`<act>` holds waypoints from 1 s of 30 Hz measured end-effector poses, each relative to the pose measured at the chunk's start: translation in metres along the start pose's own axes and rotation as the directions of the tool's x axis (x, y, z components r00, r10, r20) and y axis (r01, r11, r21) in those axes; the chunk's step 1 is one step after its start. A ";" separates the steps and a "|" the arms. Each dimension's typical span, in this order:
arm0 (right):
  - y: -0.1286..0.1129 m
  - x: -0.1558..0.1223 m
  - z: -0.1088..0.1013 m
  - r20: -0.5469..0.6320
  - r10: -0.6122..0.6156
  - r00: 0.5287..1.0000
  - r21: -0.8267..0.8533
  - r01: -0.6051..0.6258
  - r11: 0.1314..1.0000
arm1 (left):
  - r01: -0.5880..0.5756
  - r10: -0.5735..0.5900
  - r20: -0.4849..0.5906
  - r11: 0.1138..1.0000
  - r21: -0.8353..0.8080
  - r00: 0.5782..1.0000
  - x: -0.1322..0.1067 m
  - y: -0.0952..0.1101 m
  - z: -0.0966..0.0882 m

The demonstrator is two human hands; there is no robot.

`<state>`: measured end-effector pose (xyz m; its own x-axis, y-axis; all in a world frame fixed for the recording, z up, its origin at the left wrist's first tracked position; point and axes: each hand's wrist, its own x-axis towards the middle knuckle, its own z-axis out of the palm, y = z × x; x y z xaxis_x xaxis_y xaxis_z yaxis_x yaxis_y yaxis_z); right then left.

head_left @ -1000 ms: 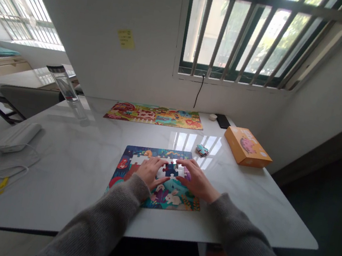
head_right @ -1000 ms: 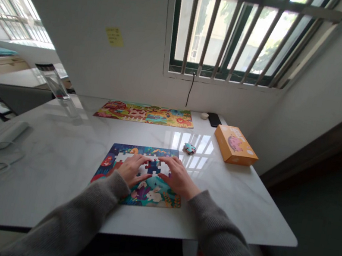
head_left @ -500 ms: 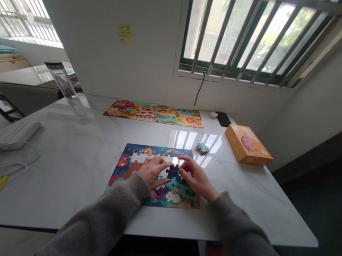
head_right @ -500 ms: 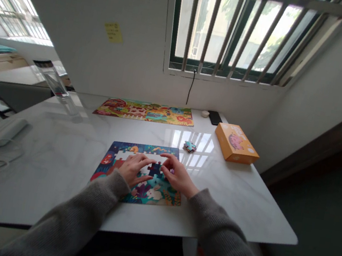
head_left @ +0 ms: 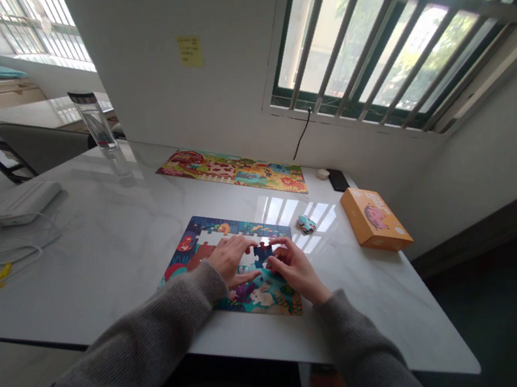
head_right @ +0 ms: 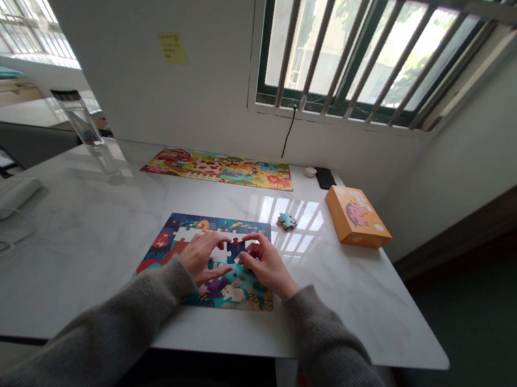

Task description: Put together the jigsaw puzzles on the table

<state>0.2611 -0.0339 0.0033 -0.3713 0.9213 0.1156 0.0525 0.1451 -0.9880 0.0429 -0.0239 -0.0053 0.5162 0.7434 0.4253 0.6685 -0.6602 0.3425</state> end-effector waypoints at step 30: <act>0.004 -0.001 -0.020 0.062 -0.244 0.968 -0.707 0.215 0.674 | 0.122 -0.129 0.123 0.990 0.067 0.984 -0.006 -0.002 0.004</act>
<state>0.2797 -0.0268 0.0013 -0.4297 0.8338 0.3467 0.6105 0.5511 -0.5688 0.0405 -0.0263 -0.0117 0.4876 0.8299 0.2710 0.7607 -0.5562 0.3347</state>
